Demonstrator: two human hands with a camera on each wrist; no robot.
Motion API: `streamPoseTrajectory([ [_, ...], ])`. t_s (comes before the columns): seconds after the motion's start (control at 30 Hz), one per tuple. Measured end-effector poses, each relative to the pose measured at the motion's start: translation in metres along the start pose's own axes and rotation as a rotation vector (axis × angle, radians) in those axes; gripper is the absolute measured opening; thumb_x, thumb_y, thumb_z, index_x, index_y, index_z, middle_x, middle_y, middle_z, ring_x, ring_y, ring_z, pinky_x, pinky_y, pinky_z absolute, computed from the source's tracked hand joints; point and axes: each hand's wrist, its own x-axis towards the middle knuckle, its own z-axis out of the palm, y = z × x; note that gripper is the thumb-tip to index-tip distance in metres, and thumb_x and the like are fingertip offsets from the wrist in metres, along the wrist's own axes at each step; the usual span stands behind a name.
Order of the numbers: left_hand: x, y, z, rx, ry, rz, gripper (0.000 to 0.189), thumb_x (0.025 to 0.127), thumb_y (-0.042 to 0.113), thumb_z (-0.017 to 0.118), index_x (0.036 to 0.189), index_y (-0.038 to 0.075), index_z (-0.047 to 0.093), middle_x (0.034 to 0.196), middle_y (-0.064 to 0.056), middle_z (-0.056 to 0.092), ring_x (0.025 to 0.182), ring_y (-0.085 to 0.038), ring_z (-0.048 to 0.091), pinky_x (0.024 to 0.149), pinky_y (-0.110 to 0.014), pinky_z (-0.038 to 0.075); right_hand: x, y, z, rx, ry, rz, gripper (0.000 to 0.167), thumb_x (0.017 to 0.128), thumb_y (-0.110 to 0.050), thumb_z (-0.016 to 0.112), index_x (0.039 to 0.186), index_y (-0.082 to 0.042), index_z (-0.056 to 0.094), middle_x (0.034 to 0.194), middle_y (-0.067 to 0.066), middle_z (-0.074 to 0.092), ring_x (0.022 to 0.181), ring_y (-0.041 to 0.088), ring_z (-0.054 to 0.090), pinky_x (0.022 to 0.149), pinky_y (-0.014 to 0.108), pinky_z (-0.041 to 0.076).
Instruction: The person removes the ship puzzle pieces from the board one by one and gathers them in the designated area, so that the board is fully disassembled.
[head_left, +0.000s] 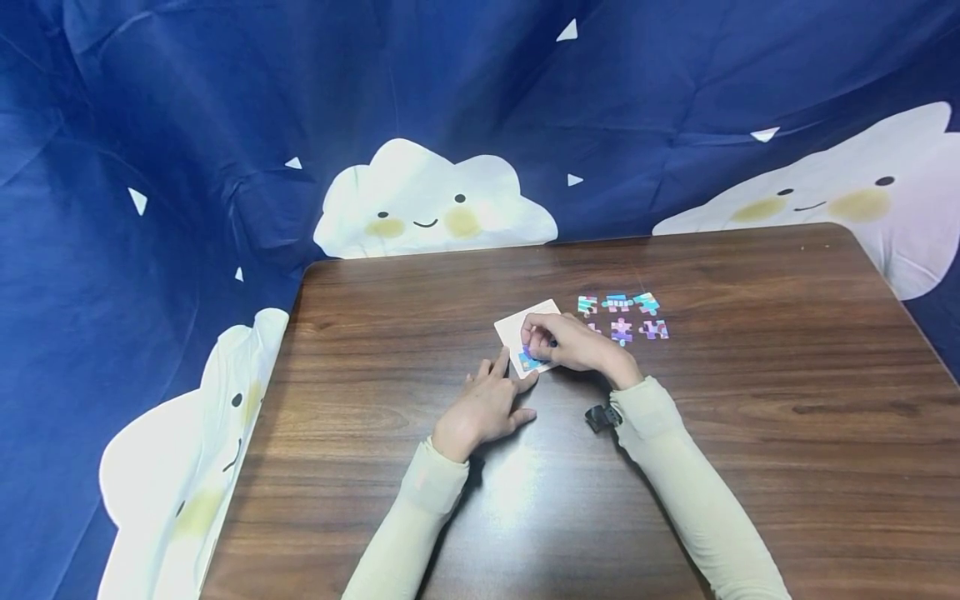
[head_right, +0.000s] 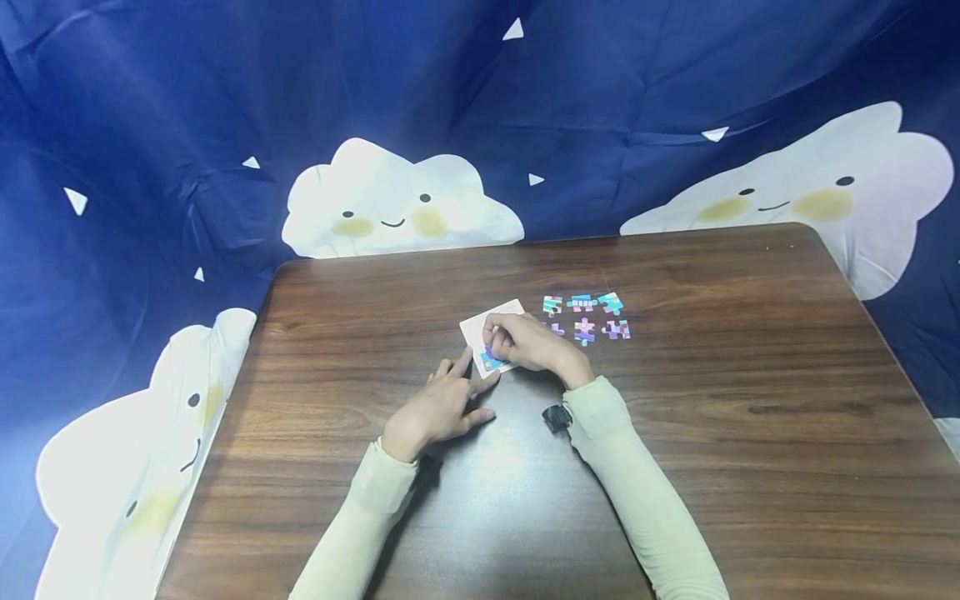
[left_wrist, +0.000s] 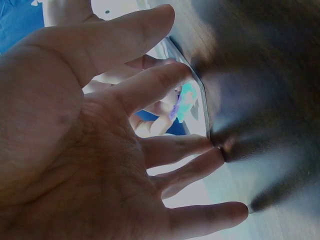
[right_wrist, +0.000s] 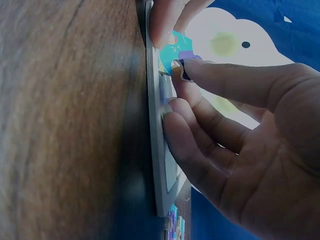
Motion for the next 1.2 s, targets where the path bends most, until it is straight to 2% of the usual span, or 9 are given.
streamPoseTrajectory([
  [0.17, 0.0, 0.0, 0.001, -0.009, -0.003, 0.002, 0.06, 0.099, 0.042, 0.069, 0.155, 0.028, 0.052, 0.171, -0.026, 0.022, 0.147, -0.045, 0.04, 0.112, -0.075, 0.039, -0.001, 0.004, -0.001, 0.022, 0.02, -0.008, 0.021, 0.089, 0.009, 0.065, 0.104, -0.005, 0.067, 0.087, 0.006, 0.065, 0.082, 0.015, 0.059, 0.079, 0.03, 0.049],
  [0.37, -0.001, 0.0, 0.001, -0.019, -0.002, -0.003, 0.06, 0.099, 0.042, 0.069, 0.155, 0.027, 0.052, 0.171, -0.027, 0.022, 0.147, -0.046, 0.039, 0.112, -0.075, 0.038, -0.005, 0.008, -0.014, 0.043, 0.032, 0.019, 0.02, 0.09, 0.007, 0.064, 0.106, -0.005, 0.068, 0.09, 0.009, 0.067, 0.086, 0.018, 0.061, 0.08, 0.031, 0.049],
  [0.53, -0.001, 0.001, -0.001, -0.009, -0.005, -0.011, 0.061, 0.099, 0.043, 0.069, 0.155, 0.029, 0.051, 0.172, -0.026, 0.022, 0.148, -0.045, 0.039, 0.114, -0.073, 0.039, -0.011, 0.014, -0.028, 0.086, 0.055, 0.047, 0.018, 0.092, 0.005, 0.064, 0.106, -0.006, 0.068, 0.091, 0.009, 0.067, 0.085, 0.017, 0.06, 0.077, 0.026, 0.048],
  [0.63, -0.001, 0.001, -0.001, -0.018, -0.01, -0.017, 0.061, 0.099, 0.043, 0.069, 0.156, 0.03, 0.05, 0.172, -0.025, 0.021, 0.149, -0.045, 0.037, 0.115, -0.073, 0.037, -0.017, 0.017, -0.038, 0.128, 0.057, 0.057, 0.013, 0.096, 0.001, 0.065, 0.107, -0.005, 0.067, 0.092, 0.01, 0.067, 0.081, 0.017, 0.059, 0.071, 0.026, 0.051],
  [0.73, -0.001, 0.001, -0.001, -0.026, -0.013, -0.018, 0.061, 0.1, 0.043, 0.068, 0.156, 0.03, 0.05, 0.172, -0.026, 0.02, 0.15, -0.046, 0.036, 0.115, -0.073, 0.037, -0.024, 0.019, -0.047, 0.129, 0.065, 0.071, 0.01, 0.097, -0.003, 0.066, 0.107, -0.005, 0.067, 0.093, 0.01, 0.067, 0.08, 0.016, 0.059, 0.068, 0.026, 0.051],
  [0.83, -0.001, 0.002, -0.001, -0.024, -0.009, -0.014, 0.061, 0.099, 0.042, 0.069, 0.156, 0.029, 0.051, 0.172, -0.026, 0.021, 0.15, -0.047, 0.037, 0.115, -0.073, 0.038, -0.031, 0.022, -0.055, 0.12, 0.074, 0.098, 0.014, 0.095, 0.0, 0.065, 0.108, -0.005, 0.068, 0.093, 0.01, 0.068, 0.08, 0.016, 0.059, 0.067, 0.025, 0.051],
  [1.0, -0.001, 0.002, -0.001, -0.016, -0.012, -0.015, 0.061, 0.1, 0.043, 0.068, 0.156, 0.028, 0.05, 0.172, -0.026, 0.022, 0.15, -0.048, 0.038, 0.115, -0.073, 0.038, -0.04, 0.025, -0.066, 0.13, 0.047, 0.149, 0.021, 0.092, 0.008, 0.061, 0.109, -0.002, 0.068, 0.09, 0.013, 0.069, 0.077, 0.016, 0.06, 0.065, 0.025, 0.051],
  [1.2, -0.002, 0.001, -0.002, -0.06, -0.017, -0.028, 0.059, 0.101, 0.042, 0.067, 0.156, 0.028, 0.05, 0.173, -0.025, 0.019, 0.152, -0.048, 0.034, 0.117, -0.073, 0.035, -0.044, 0.027, -0.069, 0.131, -0.013, 0.206, 0.019, 0.09, 0.01, 0.066, 0.108, 0.002, 0.066, 0.088, 0.013, 0.067, 0.077, 0.018, 0.059, 0.062, 0.025, 0.049],
])
